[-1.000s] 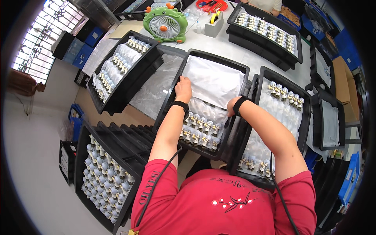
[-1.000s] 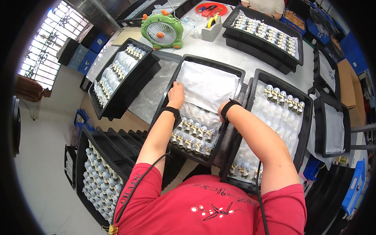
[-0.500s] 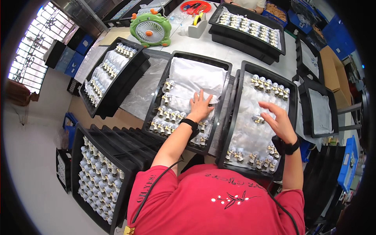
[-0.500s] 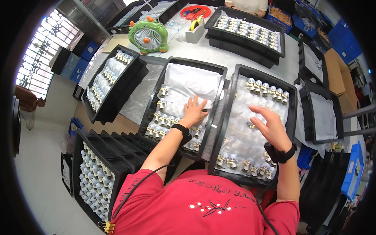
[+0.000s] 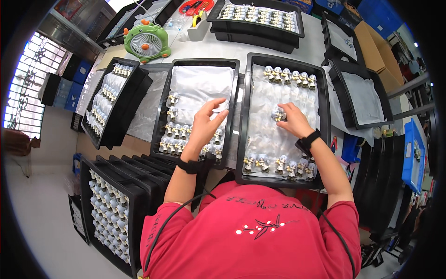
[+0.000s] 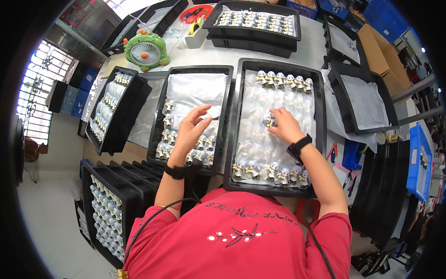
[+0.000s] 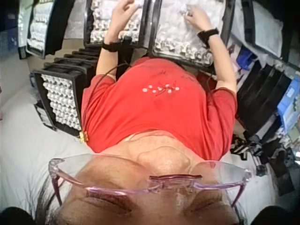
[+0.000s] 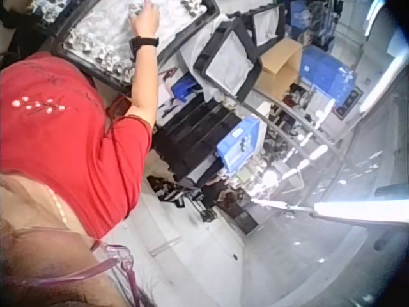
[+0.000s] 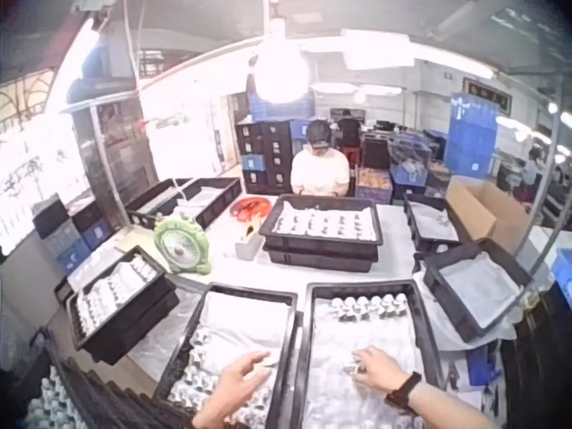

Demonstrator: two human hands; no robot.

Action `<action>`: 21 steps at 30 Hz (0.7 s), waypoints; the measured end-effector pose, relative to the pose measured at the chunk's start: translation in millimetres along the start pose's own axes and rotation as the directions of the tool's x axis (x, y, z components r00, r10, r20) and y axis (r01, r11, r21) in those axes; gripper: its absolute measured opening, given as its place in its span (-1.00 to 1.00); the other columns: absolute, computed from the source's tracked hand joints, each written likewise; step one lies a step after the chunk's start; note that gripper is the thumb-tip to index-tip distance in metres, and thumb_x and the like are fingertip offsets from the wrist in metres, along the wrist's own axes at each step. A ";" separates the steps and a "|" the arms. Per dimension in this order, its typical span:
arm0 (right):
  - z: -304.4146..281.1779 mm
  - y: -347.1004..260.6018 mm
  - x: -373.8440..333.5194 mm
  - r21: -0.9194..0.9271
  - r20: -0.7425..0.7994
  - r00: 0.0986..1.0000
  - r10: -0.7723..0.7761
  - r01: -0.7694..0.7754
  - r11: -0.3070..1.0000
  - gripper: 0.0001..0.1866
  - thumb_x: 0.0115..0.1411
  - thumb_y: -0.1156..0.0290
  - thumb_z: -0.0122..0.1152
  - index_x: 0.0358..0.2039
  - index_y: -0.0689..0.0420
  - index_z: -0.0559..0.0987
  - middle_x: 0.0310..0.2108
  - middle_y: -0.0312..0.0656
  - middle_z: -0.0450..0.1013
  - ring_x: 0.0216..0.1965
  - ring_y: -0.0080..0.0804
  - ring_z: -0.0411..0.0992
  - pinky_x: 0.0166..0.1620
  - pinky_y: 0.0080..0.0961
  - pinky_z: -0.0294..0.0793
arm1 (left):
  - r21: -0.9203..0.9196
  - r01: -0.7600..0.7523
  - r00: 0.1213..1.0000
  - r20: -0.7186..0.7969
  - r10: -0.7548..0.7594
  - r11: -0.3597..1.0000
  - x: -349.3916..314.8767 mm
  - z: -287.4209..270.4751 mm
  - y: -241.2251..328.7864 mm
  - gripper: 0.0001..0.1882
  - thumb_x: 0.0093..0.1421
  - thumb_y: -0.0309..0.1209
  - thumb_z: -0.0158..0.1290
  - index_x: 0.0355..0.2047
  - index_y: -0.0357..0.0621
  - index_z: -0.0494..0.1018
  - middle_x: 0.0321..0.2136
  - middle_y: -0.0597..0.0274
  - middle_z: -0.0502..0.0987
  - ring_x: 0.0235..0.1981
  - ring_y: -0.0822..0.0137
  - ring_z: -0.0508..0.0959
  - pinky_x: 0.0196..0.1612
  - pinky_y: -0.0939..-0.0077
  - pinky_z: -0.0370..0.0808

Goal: Inspecting electronic or mechanical parts and organizing them into grid trays with protective foam and plastic layers.

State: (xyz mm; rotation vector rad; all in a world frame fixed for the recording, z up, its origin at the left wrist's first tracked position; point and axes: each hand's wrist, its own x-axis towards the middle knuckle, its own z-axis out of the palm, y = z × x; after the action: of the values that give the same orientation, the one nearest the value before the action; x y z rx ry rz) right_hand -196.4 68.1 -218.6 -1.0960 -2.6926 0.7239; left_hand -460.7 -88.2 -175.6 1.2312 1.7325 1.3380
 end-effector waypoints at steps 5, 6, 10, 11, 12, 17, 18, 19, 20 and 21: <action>8.9 14.2 8.9 0.090 0.027 0.999 -0.016 0.014 0.996 -0.58 -0.12 0.49 0.17 -0.15 0.16 0.45 -0.34 -0.05 0.39 -0.31 -0.11 0.39 -0.19 -0.31 0.39 | -0.392 0.203 0.946 0.316 -0.076 0.897 -29.5 35.1 30.4 -0.69 0.17 -0.45 0.02 -0.06 -0.26 0.39 -0.20 0.27 0.48 -0.14 0.50 0.43 -0.07 0.60 0.37; 5.3 10.3 9.1 0.118 0.024 1.000 -0.011 0.008 0.993 -0.60 -0.12 0.50 0.17 -0.16 0.17 0.46 -0.38 -0.06 0.40 -0.34 -0.11 0.40 -0.21 -0.32 0.39 | -0.393 0.209 0.939 0.336 -0.072 0.895 -34.7 44.1 30.7 -0.70 0.19 -0.47 0.00 -0.06 -0.26 0.38 -0.20 0.28 0.47 -0.15 0.52 0.43 -0.07 0.62 0.37; -2.7 -14.4 -3.6 0.369 0.030 0.997 0.065 -0.072 0.927 -0.62 -0.10 0.51 0.15 -0.17 0.19 0.48 -0.42 -0.08 0.41 -0.37 -0.15 0.40 -0.21 -0.34 0.40 | -0.235 0.197 0.919 0.383 -0.096 0.952 -38.6 67.6 17.4 -0.50 0.19 -0.51 -0.04 0.14 -0.23 0.16 0.08 0.16 0.27 0.02 0.35 0.36 0.04 0.49 0.33; 0.8 -15.7 -7.1 0.381 -0.041 0.998 0.039 -0.020 0.924 -0.62 -0.09 0.51 0.15 -0.17 0.19 0.48 -0.40 -0.08 0.41 -0.36 -0.16 0.40 -0.21 -0.35 0.40 | -0.214 0.177 0.916 0.392 -0.081 0.961 -34.8 73.2 15.7 -0.45 0.19 -0.52 -0.06 0.18 -0.22 0.08 0.11 0.12 0.20 0.04 0.29 0.34 0.05 0.46 0.32; 4.6 -14.6 -10.2 0.391 -0.112 0.994 0.013 0.032 0.920 -0.62 -0.09 0.51 0.15 -0.16 0.19 0.48 -0.38 -0.08 0.41 -0.34 -0.17 0.40 -0.20 -0.35 0.40 | -0.232 0.190 0.917 0.388 -0.088 0.954 -34.5 75.8 14.8 -0.46 0.19 -0.51 -0.06 0.18 -0.22 0.09 0.11 0.12 0.21 0.05 0.29 0.34 0.05 0.46 0.32; 24.7 6.2 -10.2 0.083 -0.108 0.994 -0.004 0.013 0.996 -0.52 -0.11 0.59 0.04 -0.07 0.16 0.42 -0.36 -0.01 0.38 -0.26 -0.03 0.36 -0.16 -0.22 0.37 | -0.346 0.317 0.883 0.447 -0.142 0.883 -35.4 76.6 17.5 -0.50 0.19 -0.50 -0.05 0.15 -0.20 0.14 0.06 0.13 0.26 0.05 0.32 0.35 0.04 0.47 0.32; 23.4 8.5 -7.6 0.093 -0.077 0.997 0.007 0.000 0.996 -0.52 -0.12 0.59 0.05 -0.07 0.16 0.43 -0.37 -0.02 0.39 -0.29 -0.07 0.37 -0.18 -0.26 0.38 | -0.363 0.337 0.875 0.460 -0.148 0.869 -36.4 74.9 16.8 -0.50 0.19 -0.50 -0.04 0.15 -0.20 0.15 0.06 0.13 0.26 0.05 0.33 0.35 0.03 0.47 0.32; 21.7 11.8 -4.5 0.102 -0.046 0.999 0.020 -0.015 0.995 -0.52 -0.12 0.58 0.06 -0.08 0.16 0.44 -0.39 -0.03 0.39 -0.32 -0.10 0.39 -0.19 -0.29 0.39 | -0.349 0.318 0.884 0.446 -0.142 0.881 -37.3 73.9 17.6 -0.51 0.19 -0.50 -0.04 0.14 -0.20 0.17 0.05 0.14 0.27 0.04 0.34 0.36 0.03 0.48 0.32; 19.2 12.0 -2.0 0.109 -0.015 1.000 0.027 -0.025 0.994 -0.52 -0.13 0.58 0.07 -0.08 0.16 0.44 -0.40 -0.04 0.40 -0.34 -0.13 0.40 -0.21 -0.33 0.41 | -0.356 0.310 0.891 0.433 -0.138 0.881 -37.2 72.3 20.1 -0.52 0.19 -0.50 -0.04 0.13 -0.19 0.17 0.02 0.14 0.29 0.02 0.35 0.37 0.00 0.51 0.33; 17.1 11.9 -3.8 0.231 -0.015 0.998 0.060 -0.055 0.971 -0.52 -0.13 0.57 0.08 -0.08 0.16 0.45 -0.41 -0.08 0.40 -0.37 -0.21 0.40 -0.24 -0.39 0.41 | -0.364 0.302 0.897 0.421 -0.133 0.881 -36.8 71.0 23.0 -0.52 0.18 -0.51 -0.03 0.12 -0.19 0.18 0.00 0.14 0.31 0.00 0.37 0.38 -0.02 0.54 0.35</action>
State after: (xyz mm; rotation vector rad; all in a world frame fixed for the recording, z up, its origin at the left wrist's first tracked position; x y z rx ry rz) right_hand -191.5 66.4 -239.1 -1.1189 -2.4896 0.9994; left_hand -377.7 -94.3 -177.1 0.9349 1.1840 1.1582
